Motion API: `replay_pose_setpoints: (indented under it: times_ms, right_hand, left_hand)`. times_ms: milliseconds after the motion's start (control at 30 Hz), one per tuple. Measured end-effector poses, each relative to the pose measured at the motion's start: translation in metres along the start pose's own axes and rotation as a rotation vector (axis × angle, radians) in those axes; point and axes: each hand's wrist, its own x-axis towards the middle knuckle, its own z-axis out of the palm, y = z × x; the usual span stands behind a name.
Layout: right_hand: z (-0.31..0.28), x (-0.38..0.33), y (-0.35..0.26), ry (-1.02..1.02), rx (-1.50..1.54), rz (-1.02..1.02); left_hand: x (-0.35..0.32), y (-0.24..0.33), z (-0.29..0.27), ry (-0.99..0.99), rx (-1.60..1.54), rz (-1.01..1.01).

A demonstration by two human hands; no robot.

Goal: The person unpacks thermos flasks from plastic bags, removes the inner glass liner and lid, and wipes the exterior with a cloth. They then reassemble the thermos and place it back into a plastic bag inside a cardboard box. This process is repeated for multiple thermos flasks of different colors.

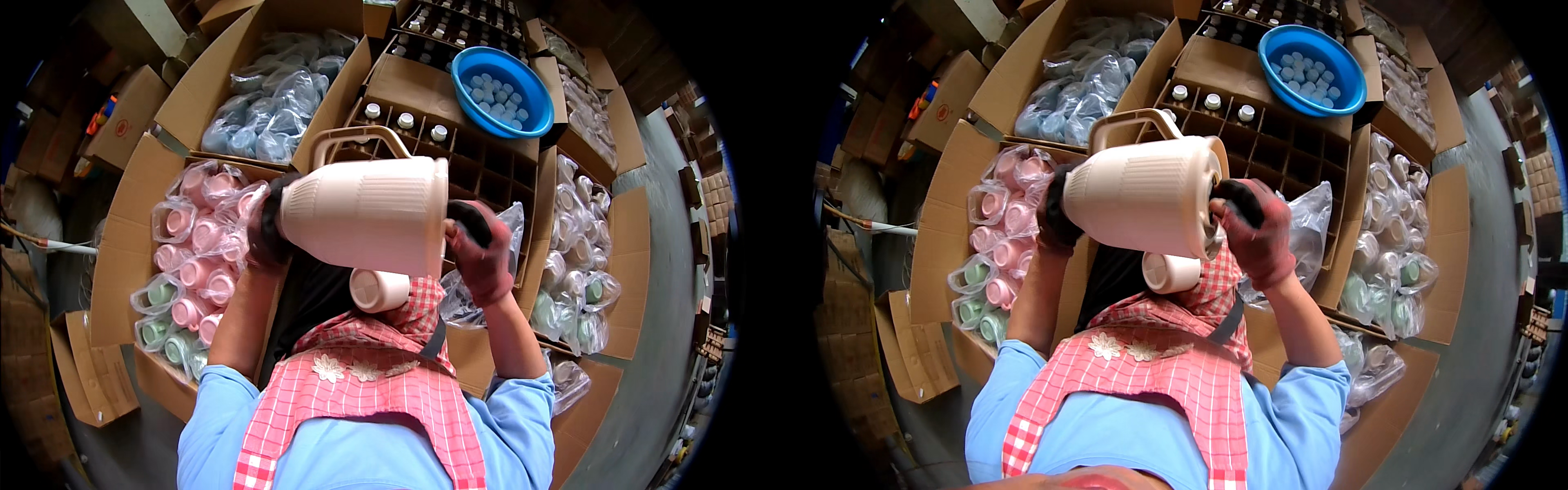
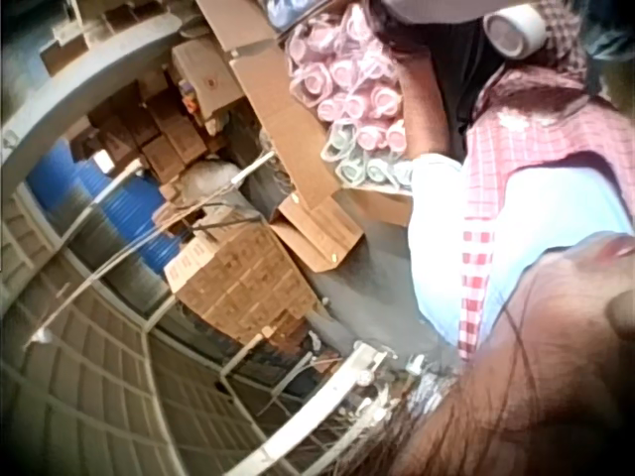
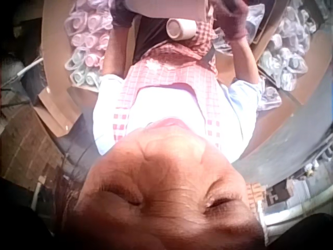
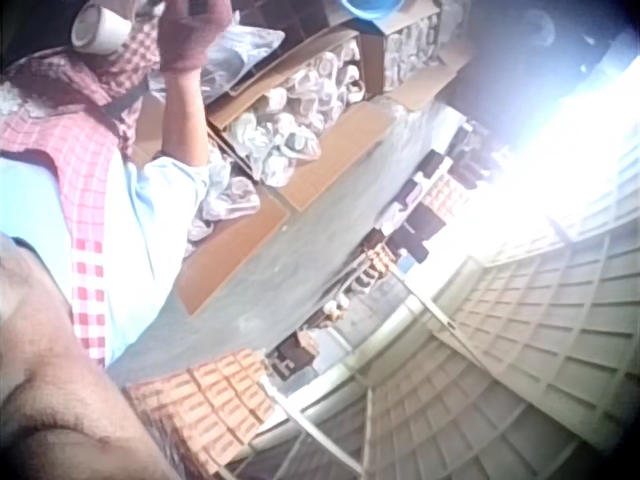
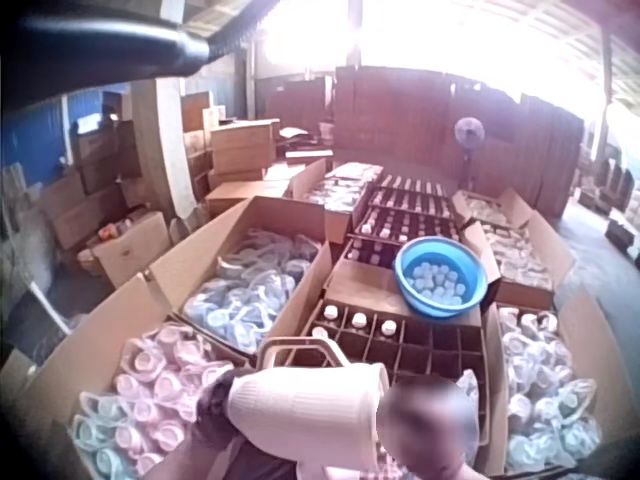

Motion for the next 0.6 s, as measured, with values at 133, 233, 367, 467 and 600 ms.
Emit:
replay_pose_setpoints:
  times_ms: [133,233,367,467,600]
  right_hand:
    - [-0.017,0.011,-0.023,-0.041,-0.451,-0.752]
    - [-0.021,0.005,-0.027,-0.084,-0.562,-0.854]
    - [-0.026,0.000,-0.034,-0.084,-0.547,-0.732]
    - [-0.025,-0.004,-0.024,0.005,-0.424,-0.519]
    - [-0.011,-0.014,0.003,0.095,0.019,-0.089]
  left_hand:
    - [-0.024,-0.011,0.027,-0.146,-0.752,-0.455]
    - [-0.027,-0.010,0.033,-0.192,-0.688,-0.336]
    - [-0.021,0.002,0.031,-0.107,-0.134,0.052]
    - [-0.011,0.017,0.027,-0.022,-0.563,-0.142]
    - [0.003,0.014,0.017,0.198,-0.423,-0.044]
